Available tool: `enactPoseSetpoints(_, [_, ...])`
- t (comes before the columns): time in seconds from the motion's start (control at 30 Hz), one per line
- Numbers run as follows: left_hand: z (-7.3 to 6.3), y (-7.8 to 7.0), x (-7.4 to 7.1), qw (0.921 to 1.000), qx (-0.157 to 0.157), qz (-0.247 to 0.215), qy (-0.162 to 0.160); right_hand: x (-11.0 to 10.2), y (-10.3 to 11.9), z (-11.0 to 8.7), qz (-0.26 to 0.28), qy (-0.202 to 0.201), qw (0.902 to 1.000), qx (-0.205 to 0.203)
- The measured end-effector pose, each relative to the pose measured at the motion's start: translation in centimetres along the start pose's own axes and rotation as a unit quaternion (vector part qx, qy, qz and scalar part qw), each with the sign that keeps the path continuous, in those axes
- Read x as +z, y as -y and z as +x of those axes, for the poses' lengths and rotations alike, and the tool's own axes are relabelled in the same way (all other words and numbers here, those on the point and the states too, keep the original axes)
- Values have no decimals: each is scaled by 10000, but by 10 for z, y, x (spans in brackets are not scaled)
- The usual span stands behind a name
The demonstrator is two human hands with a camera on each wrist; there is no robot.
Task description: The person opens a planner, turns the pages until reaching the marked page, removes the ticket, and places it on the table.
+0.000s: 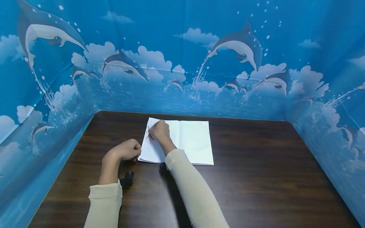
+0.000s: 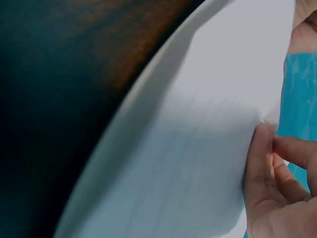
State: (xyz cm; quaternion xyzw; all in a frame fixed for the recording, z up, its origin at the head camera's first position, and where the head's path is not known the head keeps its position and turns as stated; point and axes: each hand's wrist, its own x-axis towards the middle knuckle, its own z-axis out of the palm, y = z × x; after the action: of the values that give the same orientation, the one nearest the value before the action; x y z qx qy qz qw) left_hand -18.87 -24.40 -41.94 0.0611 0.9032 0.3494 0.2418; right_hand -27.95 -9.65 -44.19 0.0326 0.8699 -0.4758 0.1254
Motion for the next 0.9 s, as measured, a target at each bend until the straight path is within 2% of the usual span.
enactPoseSetpoints(0.07, [1, 0, 0, 9996, 77, -256, 52, -3, 0, 0, -52, 23, 10000, -30])
enactPoseSetpoints(0.2, [2, -1, 1, 9979, -7, -633, 111, -8, -2, -1, 87, 183, 9998, -28])
enactPoseSetpoints(0.33, [2, -1, 2, 9990, -29, -415, 148, -14, -7, -7, -499, 244, 9974, -454])
enactPoseSetpoints(0.47, [4, -3, 2, 9998, 45, -116, 134, -29, -13, -12, -1291, 118, 9878, -864])
enactPoseSetpoints(0.53, [4, -3, 1, 10000, -2, -2, 72, -41, -18, -11, -1642, 18, 9816, -974])
enactPoseSetpoints(0.63, [3, -2, 0, 9999, -72, 103, 15, -65, -31, -6, -2018, -166, 9748, -934])
enactPoseSetpoints(0.8, [1, -1, -1, 9999, 67, 145, 42, -116, -63, 0, -2372, -365, 9691, -570])
enactPoseSetpoints(0.9, [0, 0, -1, 9998, 137, 138, 64, -147, -84, -3, -2422, -451, 9687, -301])
